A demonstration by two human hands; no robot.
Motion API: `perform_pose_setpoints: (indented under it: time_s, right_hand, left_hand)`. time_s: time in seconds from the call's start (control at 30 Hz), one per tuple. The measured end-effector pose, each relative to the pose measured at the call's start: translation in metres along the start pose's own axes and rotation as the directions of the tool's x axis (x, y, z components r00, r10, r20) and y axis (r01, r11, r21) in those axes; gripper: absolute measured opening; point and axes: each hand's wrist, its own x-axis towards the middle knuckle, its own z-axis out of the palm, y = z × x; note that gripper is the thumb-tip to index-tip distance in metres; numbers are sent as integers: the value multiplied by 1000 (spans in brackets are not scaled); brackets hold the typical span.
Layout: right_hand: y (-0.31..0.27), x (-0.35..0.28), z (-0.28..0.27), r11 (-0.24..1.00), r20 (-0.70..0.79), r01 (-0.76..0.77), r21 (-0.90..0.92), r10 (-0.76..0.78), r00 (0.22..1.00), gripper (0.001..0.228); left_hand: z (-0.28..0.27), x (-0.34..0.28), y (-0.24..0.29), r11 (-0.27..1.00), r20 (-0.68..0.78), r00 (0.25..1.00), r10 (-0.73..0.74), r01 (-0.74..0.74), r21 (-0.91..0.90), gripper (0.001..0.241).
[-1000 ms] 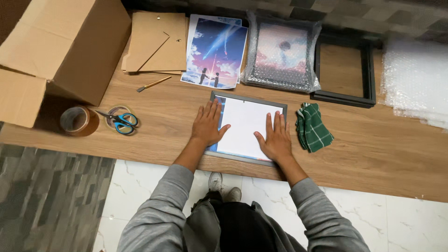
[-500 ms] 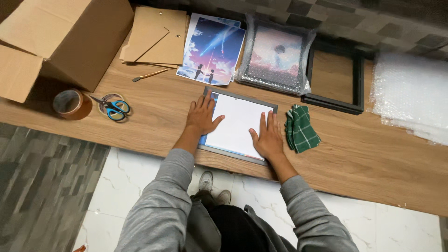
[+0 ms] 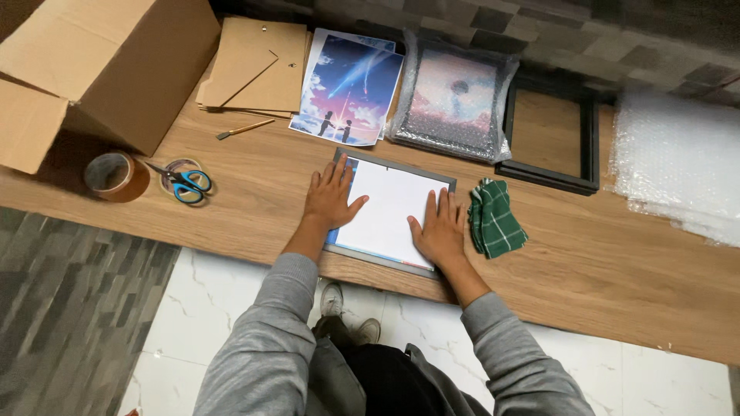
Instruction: The person places an illustration into a frame, secures the back panel using the attached metal clips, and then wipes the back surface with a green checkered cloth.
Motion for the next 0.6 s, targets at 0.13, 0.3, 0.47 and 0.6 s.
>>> perform_pose_setpoints:
  time_s: [0.13,0.3,0.47,0.6]
  right_hand:
    - [-16,19,0,992,-110,96,82,-86,990,62]
    - [-34,52,10,957,-242,278,87,-250,938,49]
    - [-37,69,19,952,-317,305,26,-282,906,43]
    - [-34,69,23,953,-355,300,45,-265,896,39]
  left_hand:
    - [-10,-5,1,999,14,1000,0,1,-43,77]
    - [-7,-2,-1,996,-15,1000,18,-20,-92,77]
    - [-7,0,-4,990,-33,999,37,-41,-137,76]
    - [-7,-1,-7,980,-68,996,51,-63,-188,75]
